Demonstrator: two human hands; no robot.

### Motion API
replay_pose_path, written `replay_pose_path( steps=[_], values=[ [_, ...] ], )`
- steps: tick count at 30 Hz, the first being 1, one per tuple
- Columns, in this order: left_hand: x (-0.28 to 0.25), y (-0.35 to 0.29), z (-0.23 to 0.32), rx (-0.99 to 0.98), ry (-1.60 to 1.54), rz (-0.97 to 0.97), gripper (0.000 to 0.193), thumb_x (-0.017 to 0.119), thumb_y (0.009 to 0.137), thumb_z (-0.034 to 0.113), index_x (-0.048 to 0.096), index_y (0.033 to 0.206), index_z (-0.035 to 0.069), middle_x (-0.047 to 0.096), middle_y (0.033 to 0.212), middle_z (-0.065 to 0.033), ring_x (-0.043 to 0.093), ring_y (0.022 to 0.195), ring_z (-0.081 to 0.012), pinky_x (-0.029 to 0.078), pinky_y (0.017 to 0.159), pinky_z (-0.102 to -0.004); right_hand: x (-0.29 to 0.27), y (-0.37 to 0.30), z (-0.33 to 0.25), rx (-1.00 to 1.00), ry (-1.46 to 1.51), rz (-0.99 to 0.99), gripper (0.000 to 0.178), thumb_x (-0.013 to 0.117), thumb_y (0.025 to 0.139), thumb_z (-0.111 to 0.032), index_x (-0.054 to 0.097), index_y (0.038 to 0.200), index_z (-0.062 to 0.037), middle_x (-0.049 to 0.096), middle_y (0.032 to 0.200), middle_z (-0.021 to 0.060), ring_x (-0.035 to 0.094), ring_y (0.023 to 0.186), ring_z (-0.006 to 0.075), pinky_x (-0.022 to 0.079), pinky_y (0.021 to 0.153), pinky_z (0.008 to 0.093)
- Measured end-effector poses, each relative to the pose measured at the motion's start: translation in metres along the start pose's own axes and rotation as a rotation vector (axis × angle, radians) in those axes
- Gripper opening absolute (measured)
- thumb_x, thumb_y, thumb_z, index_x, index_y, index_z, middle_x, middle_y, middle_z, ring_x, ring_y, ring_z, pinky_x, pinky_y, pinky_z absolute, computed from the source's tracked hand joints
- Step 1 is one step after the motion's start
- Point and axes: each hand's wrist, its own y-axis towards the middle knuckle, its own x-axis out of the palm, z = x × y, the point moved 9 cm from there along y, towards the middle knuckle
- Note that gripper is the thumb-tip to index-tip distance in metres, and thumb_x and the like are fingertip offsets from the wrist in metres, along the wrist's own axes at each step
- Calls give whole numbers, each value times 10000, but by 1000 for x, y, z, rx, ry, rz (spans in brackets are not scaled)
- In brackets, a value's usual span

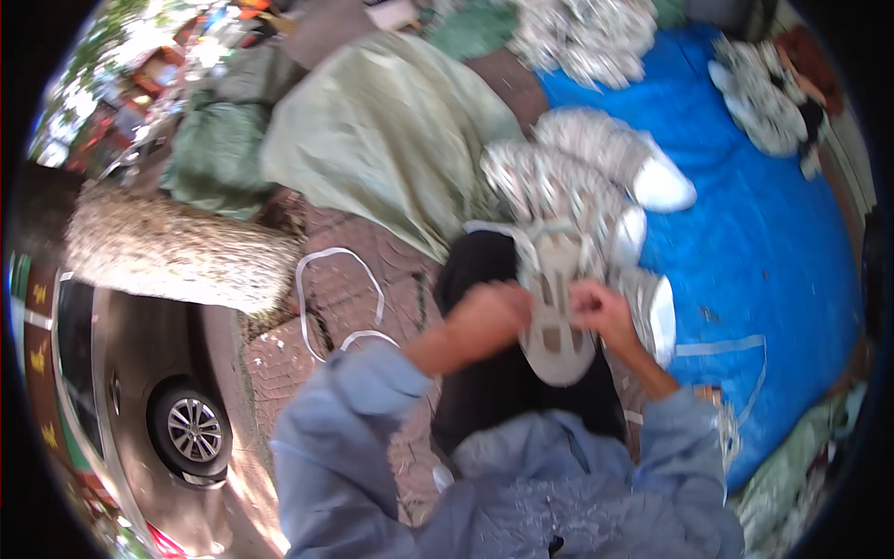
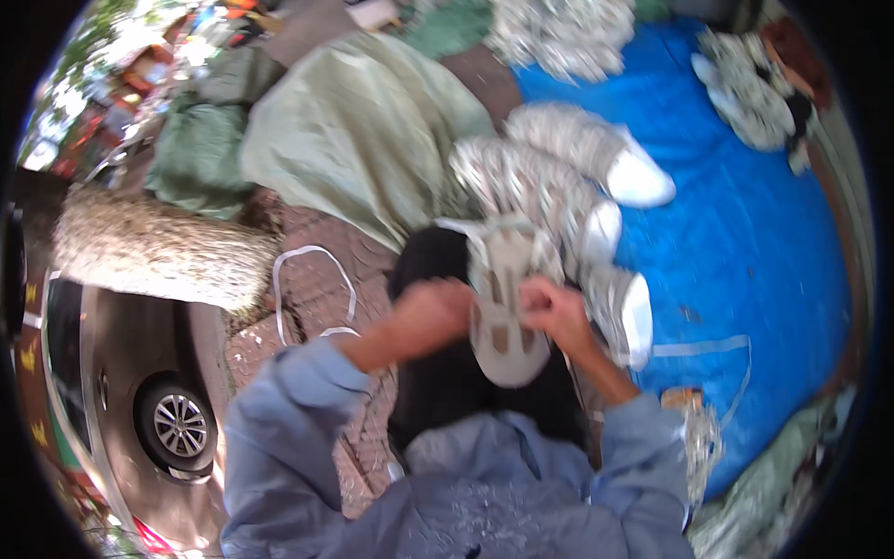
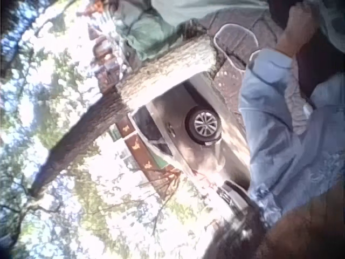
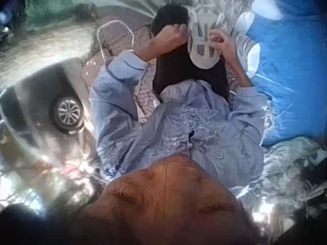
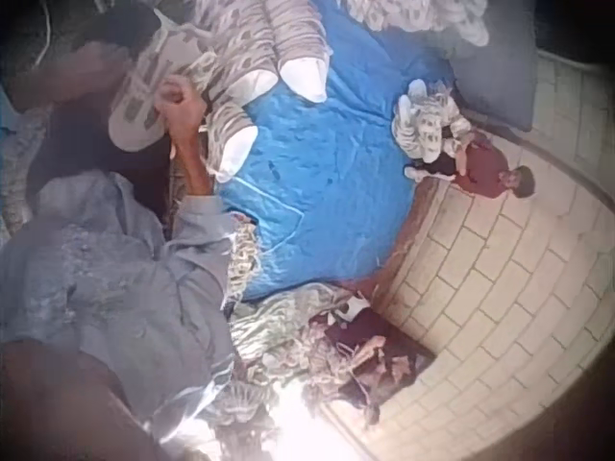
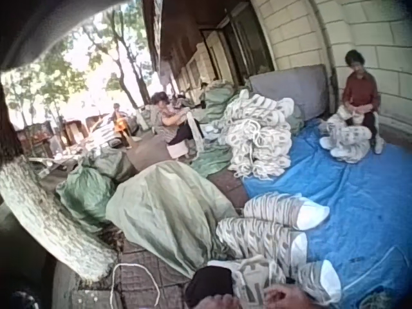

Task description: The person sits on a low stool outdoors and laces a white sneaker held on their lap. They thread the laces through the eyelets and pull them tight repeatedly, working on a single shoe while surrounded by a pile of similar footwear.

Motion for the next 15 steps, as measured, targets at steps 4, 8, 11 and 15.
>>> replay_pose_path(
  steps=[4, 8, 11, 15],
  values=[
    [-8, -69, -79, -714, -791, 22, 62, 520, 776, 70, 519, 813, 21, 581, 857, -137, 595, 620, -188, 476, 468, -266, 1, -2, -5, -23, -22, -14, 429, 658, 579, 27, 577, 995, -45, 558, 727, 1, 438, 547, 40, 394, 515, 188],
    [27, -63, -54, -805, -2049, 448, 103, 485, 852, 124, 503, 875, 25, 553, 1079, -198, 596, 643, -169, 464, 449, -210, 7, 3, -10, -3, -34, -82, 422, 635, 577, 47, 578, 985, -44, 535, 723, -14, 423, 545, 33, 378, 515, 181],
    [38, -25, -35, -567, -2626, 728, 113, 450, 880, 132, 492, 917, 33, 532, 1129, -181, 590, 729, -158, 487, 535, -237, 9, 4, 1, 118, -18, -111, 447, 637, 589, 52, 570, 1018, -55, 531, 794, -28, 415, 613, 23, 357, 561, 166],
    [52, -9, -34, -355, -3003, 853, 87, 480, 843, 80, 480, 902, 17, 553, 801, -69, 499, 639, -124, 458, 552, -235, -3, -2, 4, 85, 150, -53, 464, 642, 586, 48, 563, 1032, -53, 529, 767, -27, 422, 614, 26, 362, 561, 168]
  ],
)
